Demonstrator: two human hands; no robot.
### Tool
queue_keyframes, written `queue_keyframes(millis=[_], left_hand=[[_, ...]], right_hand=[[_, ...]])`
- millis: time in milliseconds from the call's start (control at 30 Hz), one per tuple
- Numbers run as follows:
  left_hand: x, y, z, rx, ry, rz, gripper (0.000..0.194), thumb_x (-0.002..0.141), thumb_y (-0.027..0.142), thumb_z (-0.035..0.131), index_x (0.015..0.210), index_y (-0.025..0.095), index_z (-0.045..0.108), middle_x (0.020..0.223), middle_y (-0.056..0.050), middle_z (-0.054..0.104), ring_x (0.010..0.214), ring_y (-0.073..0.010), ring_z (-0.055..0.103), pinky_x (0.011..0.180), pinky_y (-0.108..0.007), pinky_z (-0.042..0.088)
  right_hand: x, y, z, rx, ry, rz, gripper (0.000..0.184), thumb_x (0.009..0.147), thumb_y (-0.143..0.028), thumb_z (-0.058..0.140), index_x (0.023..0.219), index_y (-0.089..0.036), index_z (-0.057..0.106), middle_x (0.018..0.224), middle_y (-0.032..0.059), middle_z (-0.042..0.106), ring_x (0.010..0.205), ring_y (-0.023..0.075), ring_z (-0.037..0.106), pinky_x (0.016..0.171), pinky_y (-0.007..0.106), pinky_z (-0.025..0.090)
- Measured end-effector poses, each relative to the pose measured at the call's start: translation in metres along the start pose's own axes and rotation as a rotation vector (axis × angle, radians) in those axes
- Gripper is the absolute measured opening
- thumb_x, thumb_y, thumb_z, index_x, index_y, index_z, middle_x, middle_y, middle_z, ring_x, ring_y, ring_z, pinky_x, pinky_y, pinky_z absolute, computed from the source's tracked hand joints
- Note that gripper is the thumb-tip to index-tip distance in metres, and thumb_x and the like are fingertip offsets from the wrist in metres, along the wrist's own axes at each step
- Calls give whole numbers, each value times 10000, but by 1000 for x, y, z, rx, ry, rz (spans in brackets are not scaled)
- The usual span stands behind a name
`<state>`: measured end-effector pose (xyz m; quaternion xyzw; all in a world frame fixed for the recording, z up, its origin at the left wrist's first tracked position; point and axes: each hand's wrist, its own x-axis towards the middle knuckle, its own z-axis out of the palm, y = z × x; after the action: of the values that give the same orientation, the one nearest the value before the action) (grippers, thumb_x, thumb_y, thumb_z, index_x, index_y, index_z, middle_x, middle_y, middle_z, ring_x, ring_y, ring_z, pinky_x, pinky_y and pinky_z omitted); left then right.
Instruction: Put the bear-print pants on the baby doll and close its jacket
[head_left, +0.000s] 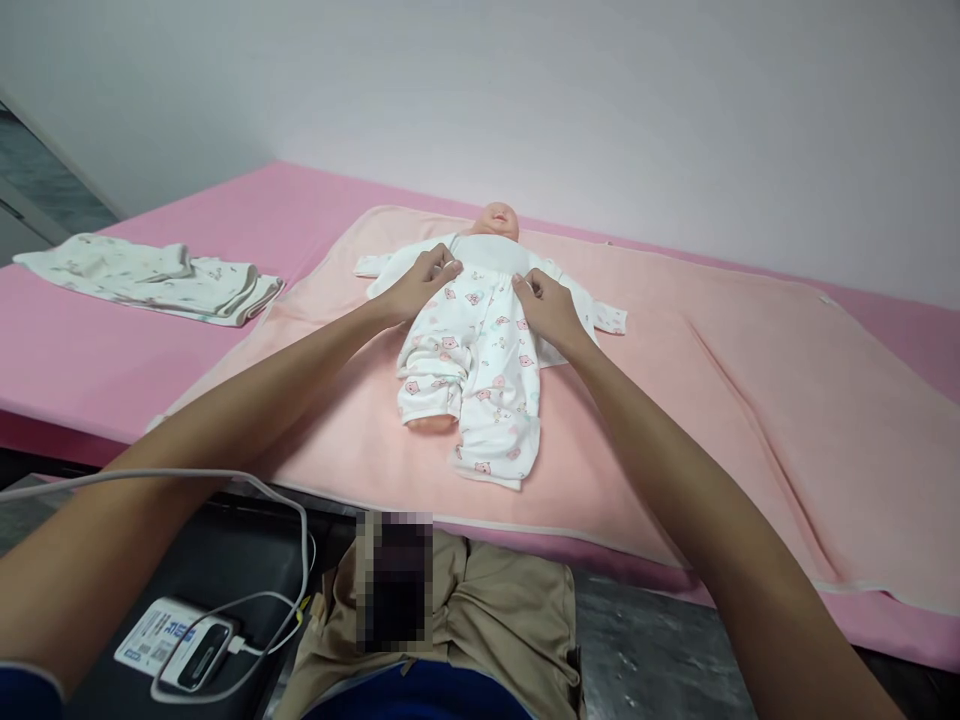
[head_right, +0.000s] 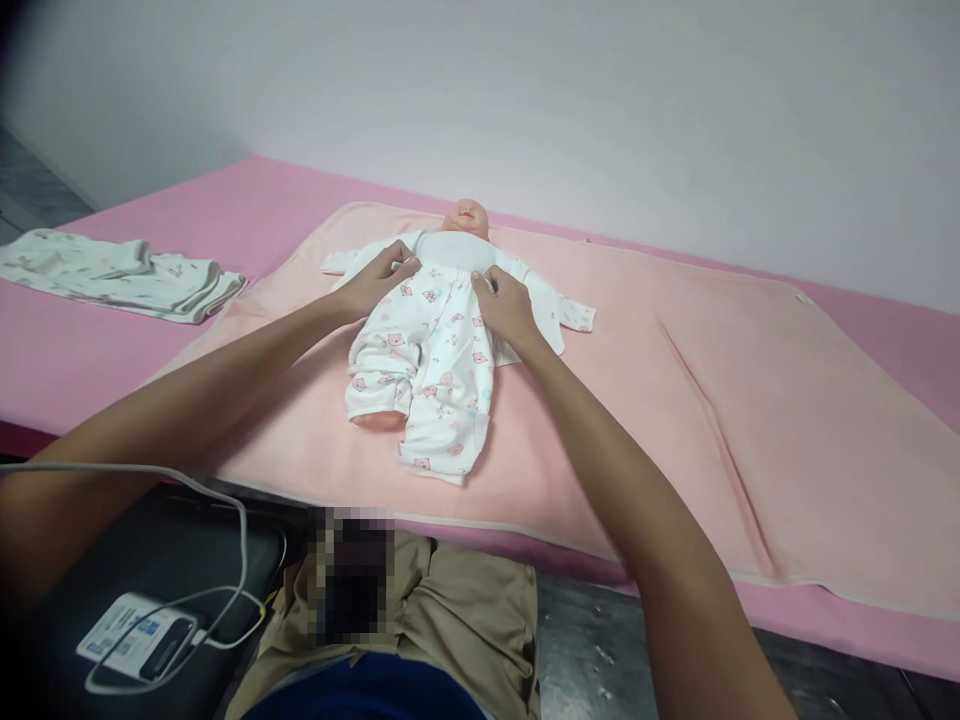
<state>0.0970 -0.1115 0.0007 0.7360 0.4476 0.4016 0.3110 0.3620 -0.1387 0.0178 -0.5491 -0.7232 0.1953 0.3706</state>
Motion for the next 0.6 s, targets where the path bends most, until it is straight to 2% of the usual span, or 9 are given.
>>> queue_keyframes(millis=[100,167,267,333,467,600], left_hand=[[9,-3,3,-72,17,19,495,1009,722,606,909,257,471,865,-27,510,842,-219,535,805,-361,485],[11,-4,7,-121,34,-2,532,996,734,627,877,250,441,839,-17,500,824,-209,528,795,-359,482],[5,-5,13,-221,43,-84,621,954,797,655,834,244,398,799,-5,494,785,-197,533,771,-359,486],[-1,-5,17,-294,25,-158,643,925,838,661,829,241,442,800,-22,561,812,-221,597,779,-378,512],[-6,0,19,-432,-127,-297,738,970,914,466,979,207,674,956,-134,765,1028,-319,722,885,-450,561],[-7,10,21,-374,-215,-218,939,982,949,247,1112,173,762,1040,-194,805,1150,-343,706,948,-474,539]], right_hand=[[13,5,0,69,-28,45,541,1037,-638,569,748,-240,342,734,16,429,803,224,491,841,374,477],[20,11,3,154,-42,106,608,996,-687,630,717,-241,326,712,12,431,792,217,507,833,365,492],[20,23,11,373,-68,213,586,902,-748,737,729,-253,473,755,34,586,867,252,608,865,386,552],[15,30,17,553,-97,276,521,854,-760,776,858,-259,636,860,58,707,957,291,672,913,426,588],[8,32,23,806,-224,298,610,842,-809,722,1106,-260,736,956,86,787,1023,348,709,954,515,599],[5,20,23,728,-224,223,743,880,-912,577,1169,-245,727,907,83,781,1051,345,668,997,523,538]])
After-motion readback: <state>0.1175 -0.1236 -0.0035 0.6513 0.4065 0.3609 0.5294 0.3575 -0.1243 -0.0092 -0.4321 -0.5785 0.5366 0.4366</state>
